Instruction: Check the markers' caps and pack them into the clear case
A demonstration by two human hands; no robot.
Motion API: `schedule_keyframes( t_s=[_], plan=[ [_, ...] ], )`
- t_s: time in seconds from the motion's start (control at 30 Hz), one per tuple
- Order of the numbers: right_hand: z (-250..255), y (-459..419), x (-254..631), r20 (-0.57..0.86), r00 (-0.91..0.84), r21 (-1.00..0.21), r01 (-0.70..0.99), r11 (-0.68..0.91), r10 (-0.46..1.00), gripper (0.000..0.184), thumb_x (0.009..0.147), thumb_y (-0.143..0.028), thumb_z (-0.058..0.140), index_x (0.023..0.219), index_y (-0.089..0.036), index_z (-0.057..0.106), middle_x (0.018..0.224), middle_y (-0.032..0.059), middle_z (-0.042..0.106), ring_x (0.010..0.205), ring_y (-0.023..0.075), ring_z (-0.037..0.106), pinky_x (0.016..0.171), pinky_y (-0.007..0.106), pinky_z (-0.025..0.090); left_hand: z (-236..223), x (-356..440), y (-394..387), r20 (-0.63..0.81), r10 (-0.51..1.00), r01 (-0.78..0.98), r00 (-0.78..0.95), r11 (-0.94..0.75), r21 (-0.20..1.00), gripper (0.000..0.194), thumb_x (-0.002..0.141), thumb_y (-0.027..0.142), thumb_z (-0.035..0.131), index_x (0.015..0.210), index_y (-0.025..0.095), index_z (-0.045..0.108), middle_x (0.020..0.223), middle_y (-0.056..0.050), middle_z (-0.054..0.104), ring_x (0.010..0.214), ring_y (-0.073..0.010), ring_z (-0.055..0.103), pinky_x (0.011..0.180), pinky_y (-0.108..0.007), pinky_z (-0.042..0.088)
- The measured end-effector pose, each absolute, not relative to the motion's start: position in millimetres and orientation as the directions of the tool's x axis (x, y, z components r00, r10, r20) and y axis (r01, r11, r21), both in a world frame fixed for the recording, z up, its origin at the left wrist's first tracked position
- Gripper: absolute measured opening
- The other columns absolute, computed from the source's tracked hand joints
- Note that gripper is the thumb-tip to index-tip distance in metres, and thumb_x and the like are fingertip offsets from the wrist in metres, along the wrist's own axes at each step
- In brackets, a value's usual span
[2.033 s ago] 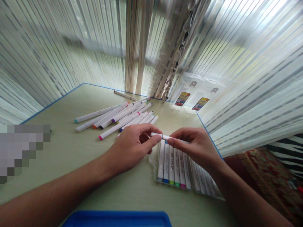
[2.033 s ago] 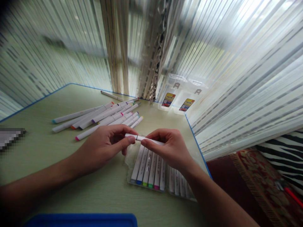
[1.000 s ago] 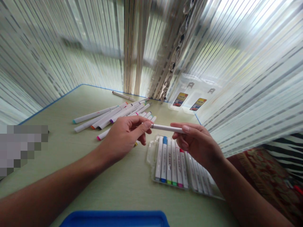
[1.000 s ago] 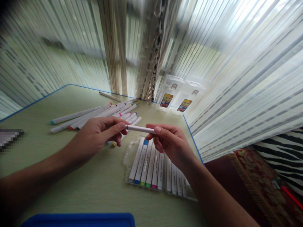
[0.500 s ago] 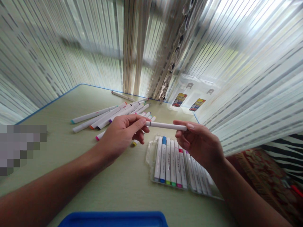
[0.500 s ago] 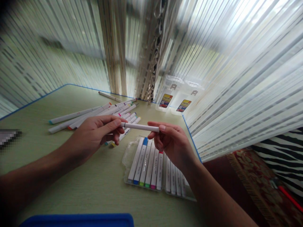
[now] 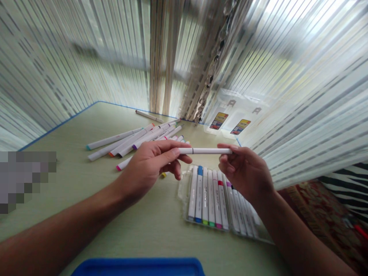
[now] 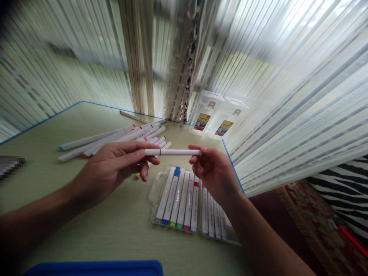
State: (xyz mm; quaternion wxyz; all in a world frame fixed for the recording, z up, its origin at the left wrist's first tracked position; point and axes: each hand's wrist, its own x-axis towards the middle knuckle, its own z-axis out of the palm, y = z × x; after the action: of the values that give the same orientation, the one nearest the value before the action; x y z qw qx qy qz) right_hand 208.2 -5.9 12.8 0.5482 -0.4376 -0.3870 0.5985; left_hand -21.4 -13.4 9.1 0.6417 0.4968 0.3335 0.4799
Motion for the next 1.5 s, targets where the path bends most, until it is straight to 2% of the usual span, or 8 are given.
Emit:
schedule_keyframes(
  t_s=[0.2,0.4,0.7,1.27,1.5],
  plan=[
    [12.1,-2.2,210.2,-0.205,0.011,-0.895,-0.406,-0.183,0.979,0.016,0.071,-0.026,0.065,0.075,-0.015,0.076,0.055,0.0012,0.061,0.040,0.0070,0.038,0.038,0.020,0.031,13.8,-20.4,-15.9,0.136,0.932,-0.146,0.335,-0.091,0.985,0.031,0.091,0.019,0.063,0.119,0.007,0.070,0.094,-0.011,0.078,0.058,-0.0108,0.064,0.059,-0.025,0.053],
    [10.7,-1.8,211.4,-0.193,0.001,-0.892,-0.417,-0.175,0.981,0.015,0.072,-0.025,0.065,0.077,-0.015,0.075,0.055,0.0011,0.061,0.040,0.0076,0.038,0.037,0.021,0.031,16.3,-20.0,-17.8,0.151,0.924,-0.082,0.350,-0.130,0.988,0.034,0.091,0.020,0.064,0.122,0.007,0.069,0.095,-0.010,0.078,0.056,-0.0091,0.063,0.059,-0.024,0.055],
    [12.2,-6.1,208.1,-0.116,0.031,-0.914,-0.395,-0.094,0.993,0.018,0.068,-0.024,0.066,0.071,-0.013,0.079,0.052,0.0033,0.064,0.039,0.0069,0.043,0.036,0.018,0.034,13.9,-20.7,-15.3,0.126,0.942,-0.060,0.312,-0.112,0.992,0.022,0.092,0.021,0.064,0.106,0.008,0.075,0.089,-0.008,0.078,0.054,-0.0084,0.062,0.055,-0.020,0.053],
    [9.8,-9.9,208.0,-0.033,-0.030,-0.933,-0.358,-0.042,0.999,0.019,0.073,-0.025,0.068,0.078,-0.013,0.081,0.053,0.0041,0.067,0.039,0.0067,0.047,0.038,0.018,0.034,10.9,-21.3,-12.2,0.112,0.948,0.013,0.297,-0.121,0.993,0.013,0.089,0.022,0.069,0.094,0.011,0.071,0.074,0.001,0.069,0.055,-0.0073,0.063,0.054,-0.017,0.054],
    [9.0,-10.1,208.4,-0.007,-0.054,-0.944,-0.330,-0.024,0.998,0.018,0.074,-0.025,0.068,0.079,-0.015,0.082,0.054,0.0042,0.067,0.040,0.0070,0.048,0.038,0.018,0.035,7.6,-22.5,-11.4,0.117,0.947,0.051,0.300,-0.138,0.989,0.015,0.088,0.027,0.071,0.092,0.013,0.071,0.070,0.002,0.066,0.057,-0.0084,0.064,0.055,-0.018,0.053]
  ],
)
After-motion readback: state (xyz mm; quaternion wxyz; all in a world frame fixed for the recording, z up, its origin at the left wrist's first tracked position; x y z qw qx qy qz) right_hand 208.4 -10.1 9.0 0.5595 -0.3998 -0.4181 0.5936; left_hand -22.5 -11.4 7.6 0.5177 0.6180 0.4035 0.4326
